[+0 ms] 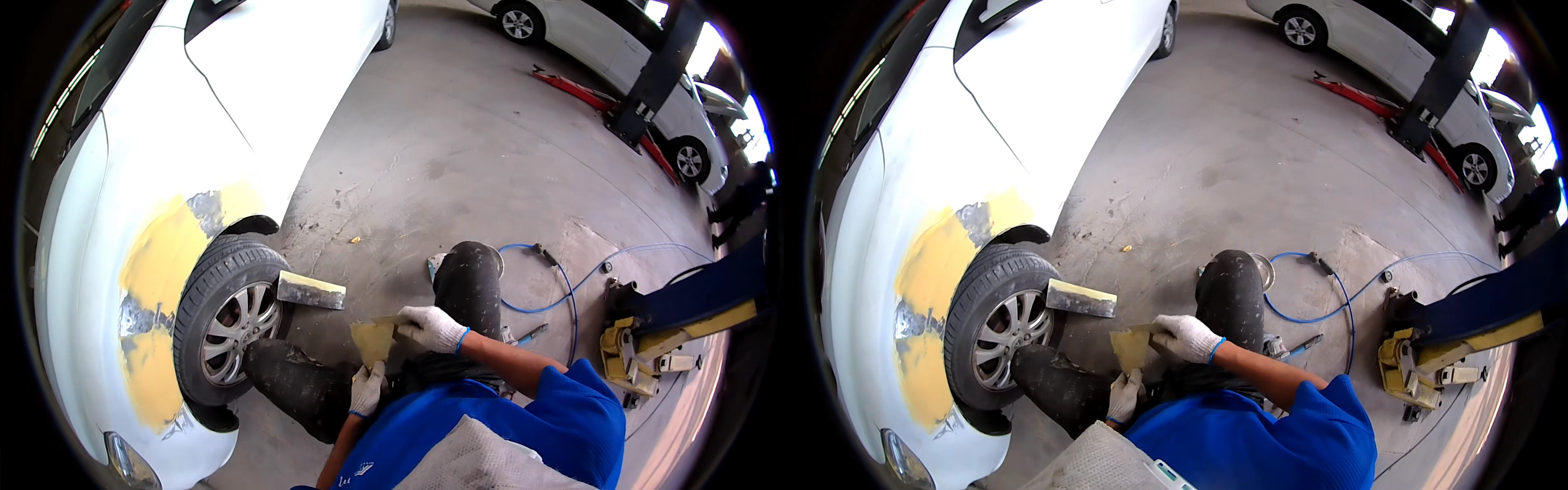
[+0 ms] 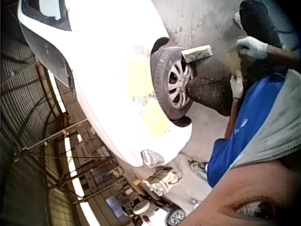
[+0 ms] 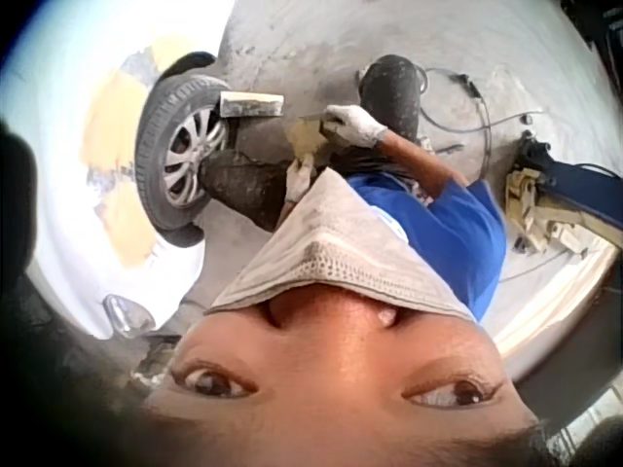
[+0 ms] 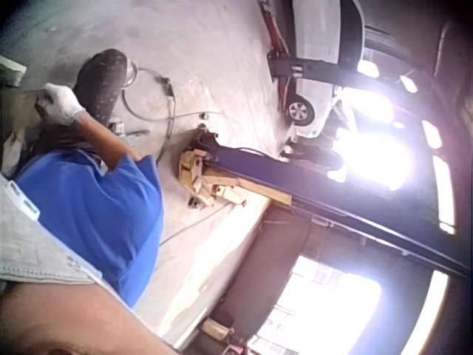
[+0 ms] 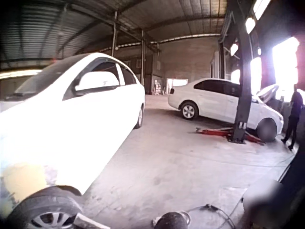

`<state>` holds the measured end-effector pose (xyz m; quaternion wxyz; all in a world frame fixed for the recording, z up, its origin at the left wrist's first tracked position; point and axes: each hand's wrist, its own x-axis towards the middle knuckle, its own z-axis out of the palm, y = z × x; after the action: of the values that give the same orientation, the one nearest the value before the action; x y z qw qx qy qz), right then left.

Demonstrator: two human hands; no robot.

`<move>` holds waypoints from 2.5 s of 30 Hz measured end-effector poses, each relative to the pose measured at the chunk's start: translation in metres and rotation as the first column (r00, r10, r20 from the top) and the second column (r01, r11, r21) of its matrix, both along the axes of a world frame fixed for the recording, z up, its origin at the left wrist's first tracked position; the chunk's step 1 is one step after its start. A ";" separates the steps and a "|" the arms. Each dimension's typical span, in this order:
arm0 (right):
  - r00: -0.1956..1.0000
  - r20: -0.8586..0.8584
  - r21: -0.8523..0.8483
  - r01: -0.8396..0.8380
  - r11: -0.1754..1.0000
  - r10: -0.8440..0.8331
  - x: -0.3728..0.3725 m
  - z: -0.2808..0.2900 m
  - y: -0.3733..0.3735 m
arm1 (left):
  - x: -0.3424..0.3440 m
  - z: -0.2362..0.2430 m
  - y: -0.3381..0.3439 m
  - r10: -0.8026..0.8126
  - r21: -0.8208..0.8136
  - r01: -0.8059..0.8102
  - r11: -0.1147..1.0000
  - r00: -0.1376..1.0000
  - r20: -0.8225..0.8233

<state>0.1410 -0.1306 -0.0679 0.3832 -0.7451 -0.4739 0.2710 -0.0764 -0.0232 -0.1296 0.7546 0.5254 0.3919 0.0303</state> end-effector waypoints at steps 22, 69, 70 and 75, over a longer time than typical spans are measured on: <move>0.996 0.078 0.003 -0.035 0.999 0.035 0.005 0.002 0.006 | -0.002 0.008 0.001 -0.119 0.198 0.136 0.971 0.988 -0.098; 0.994 -0.004 0.010 -0.105 0.994 0.105 -0.002 0.001 0.030 | -0.013 0.014 -0.002 -0.007 0.227 0.037 0.973 0.991 -0.133; 0.992 -0.011 0.001 -0.128 0.992 0.128 -0.006 0.014 0.032 | -0.011 0.016 -0.003 -0.002 0.207 0.028 0.978 0.992 -0.127; 1.000 -0.023 0.133 0.008 0.991 -0.005 0.012 -0.003 0.043 | -0.008 0.036 0.002 0.034 0.213 -0.024 0.977 0.998 -0.044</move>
<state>0.1526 -0.0875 -0.0710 0.4381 -0.7163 -0.4843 0.2460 -0.0846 -0.0211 -0.0937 0.6842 0.5976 0.4120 0.0703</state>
